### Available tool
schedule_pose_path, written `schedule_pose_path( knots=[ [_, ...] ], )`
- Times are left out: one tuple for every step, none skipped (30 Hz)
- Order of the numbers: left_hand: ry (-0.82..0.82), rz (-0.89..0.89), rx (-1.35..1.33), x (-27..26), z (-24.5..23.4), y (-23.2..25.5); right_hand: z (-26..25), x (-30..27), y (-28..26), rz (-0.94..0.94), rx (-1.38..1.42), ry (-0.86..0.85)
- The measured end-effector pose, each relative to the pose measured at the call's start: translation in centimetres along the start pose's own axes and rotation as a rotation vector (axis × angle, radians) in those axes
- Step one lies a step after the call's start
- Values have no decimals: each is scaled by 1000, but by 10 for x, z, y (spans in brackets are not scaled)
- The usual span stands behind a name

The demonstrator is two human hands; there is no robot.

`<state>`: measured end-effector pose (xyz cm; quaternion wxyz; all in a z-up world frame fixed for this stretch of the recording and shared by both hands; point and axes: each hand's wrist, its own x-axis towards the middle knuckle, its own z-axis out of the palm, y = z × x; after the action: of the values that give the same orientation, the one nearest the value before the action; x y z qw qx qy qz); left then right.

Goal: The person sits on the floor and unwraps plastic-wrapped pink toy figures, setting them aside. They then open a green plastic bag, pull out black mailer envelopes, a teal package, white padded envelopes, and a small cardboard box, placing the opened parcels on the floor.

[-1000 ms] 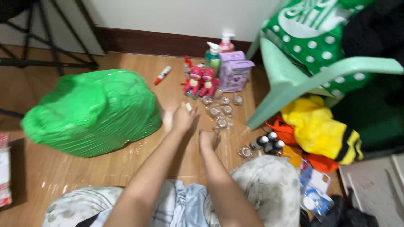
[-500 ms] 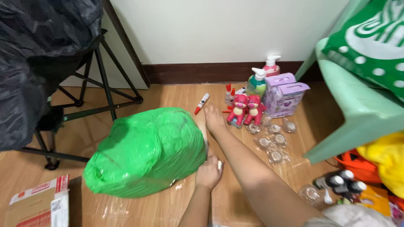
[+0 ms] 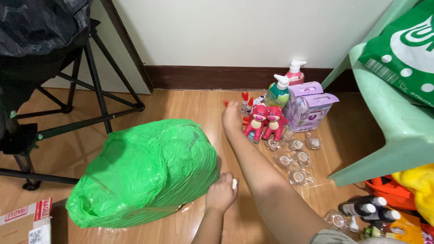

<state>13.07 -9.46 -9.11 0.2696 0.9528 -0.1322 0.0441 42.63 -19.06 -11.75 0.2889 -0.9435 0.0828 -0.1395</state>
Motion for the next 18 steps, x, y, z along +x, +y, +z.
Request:
schedule_pose_path(
  knots=[
    [-5, 1, -2, 0, -1, 1, -6, 3, -1, 100, 89, 64],
    [-13, 1, -2, 0, -2, 0, -11, 4, -4, 81, 58, 115],
    [-20, 2, -2, 0, -2, 0, -18, 4, -7, 63, 27, 167],
    [-11, 10, -11, 0, -1, 1, -28, 3, -8, 44, -4, 220],
    [-2, 19, -21, 0, 1, 2, -39, 0, -10, 48, -24, 208],
    [12, 21, -29, 1, 2, 2, -50, -1, -16, 45, -41, 192],
    [-2, 16, -27, 2, 3, 1, -61, -5, -23, 43, -59, 176],
    [-17, 3, -26, 0, 4, -1, -73, -12, -33, 13, -96, 171],
    [-32, -10, -24, -2, 3, -3, -86, -21, -43, -18, -133, 166],
    [-33, -5, -15, -3, 3, -4, -103, -27, -55, -49, -171, 165],
    [-34, -1, -5, -4, 1, -4, -119, -39, -68, -129, -146, 197],
    [-27, 10, 3, 0, 0, -3, -138, -49, -82, -215, -122, 238],
    [-41, -4, -9, 3, -2, -1, -156, -61, -98, -301, -97, 278],
    [-55, -23, -19, 2, -3, 1, -172, -79, -115, -293, 128, 133],
    [-70, -43, -30, -1, -4, 2, -185, -101, -131, -284, 348, -19],
    [-95, -40, -32, -3, -5, 2, -197, -124, -145, -673, 429, 26],
    [-120, -36, -33, -5, -6, 0, -207, -148, -159, -1065, 504, 64],
    [-142, -28, -33, -6, -8, -2, -214, -169, -174, -1136, 501, -153]
  ],
)
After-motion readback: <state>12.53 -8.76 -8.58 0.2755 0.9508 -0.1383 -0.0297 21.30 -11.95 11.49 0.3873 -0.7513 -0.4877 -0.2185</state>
